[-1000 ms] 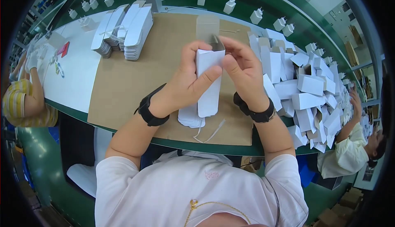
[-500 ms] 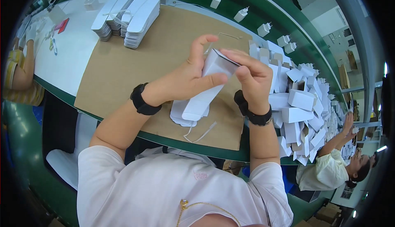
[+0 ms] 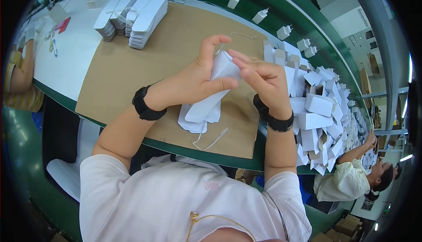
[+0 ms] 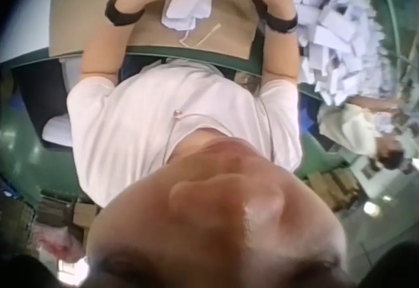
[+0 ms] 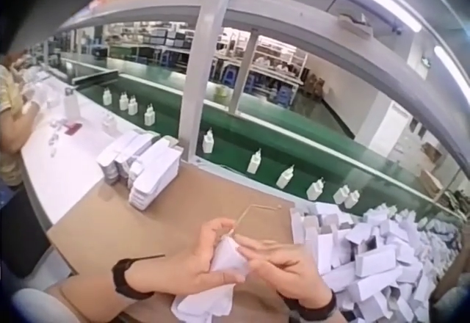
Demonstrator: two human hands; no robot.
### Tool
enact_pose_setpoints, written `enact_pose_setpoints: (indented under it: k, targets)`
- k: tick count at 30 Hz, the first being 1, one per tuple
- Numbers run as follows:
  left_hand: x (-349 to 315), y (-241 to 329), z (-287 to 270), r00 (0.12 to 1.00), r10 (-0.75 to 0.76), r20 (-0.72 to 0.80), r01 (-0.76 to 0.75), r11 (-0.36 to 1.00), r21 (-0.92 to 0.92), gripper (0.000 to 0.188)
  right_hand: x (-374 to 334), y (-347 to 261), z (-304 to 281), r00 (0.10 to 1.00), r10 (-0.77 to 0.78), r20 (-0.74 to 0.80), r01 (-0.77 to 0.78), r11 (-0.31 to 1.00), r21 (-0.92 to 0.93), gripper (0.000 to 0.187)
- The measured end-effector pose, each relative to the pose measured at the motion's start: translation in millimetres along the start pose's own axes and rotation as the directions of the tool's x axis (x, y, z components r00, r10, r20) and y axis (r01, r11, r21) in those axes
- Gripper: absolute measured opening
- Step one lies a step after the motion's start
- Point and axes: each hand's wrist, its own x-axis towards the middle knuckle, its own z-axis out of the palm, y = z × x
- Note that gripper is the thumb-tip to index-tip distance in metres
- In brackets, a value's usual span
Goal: The person folds flat white cardboard boxes by hand and places them onto a pile on the table. They then pick up a stack of flat boxes, remove a rubber band, and spread them out on the table.
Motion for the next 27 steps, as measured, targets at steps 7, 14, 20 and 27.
enact_pose_setpoints:
  k: [7, 14, 20, 27]
  targets:
    - [1, 11, -5, 0.988, -0.154, -0.022, 0.153, 0.929, 0.337, 0.083, -11, -30, -12, 0.990, 0.010, -0.141, -0.056, 0.944, -0.326, 0.032]
    - [3, 10, 12, 0.875, -0.469, -0.122, 0.396, 0.547, 0.738, 0.087, -56, -69, -104, 0.522, -0.817, -0.244, -0.524, -0.081, -0.848, 0.023]
    - [9, 2, 11, 0.872, -0.448, -0.196, 0.428, 0.505, 0.749, 0.079, -49, -64, -93, 0.577, -0.760, -0.299, -0.217, 0.210, -0.953, 0.020]
    - [9, 2, -6, 0.888, -0.375, -0.266, 0.459, 0.750, 0.476, 0.035, -24, -22, -32, 0.959, -0.207, -0.191, -0.017, 0.635, -0.773, 0.026]
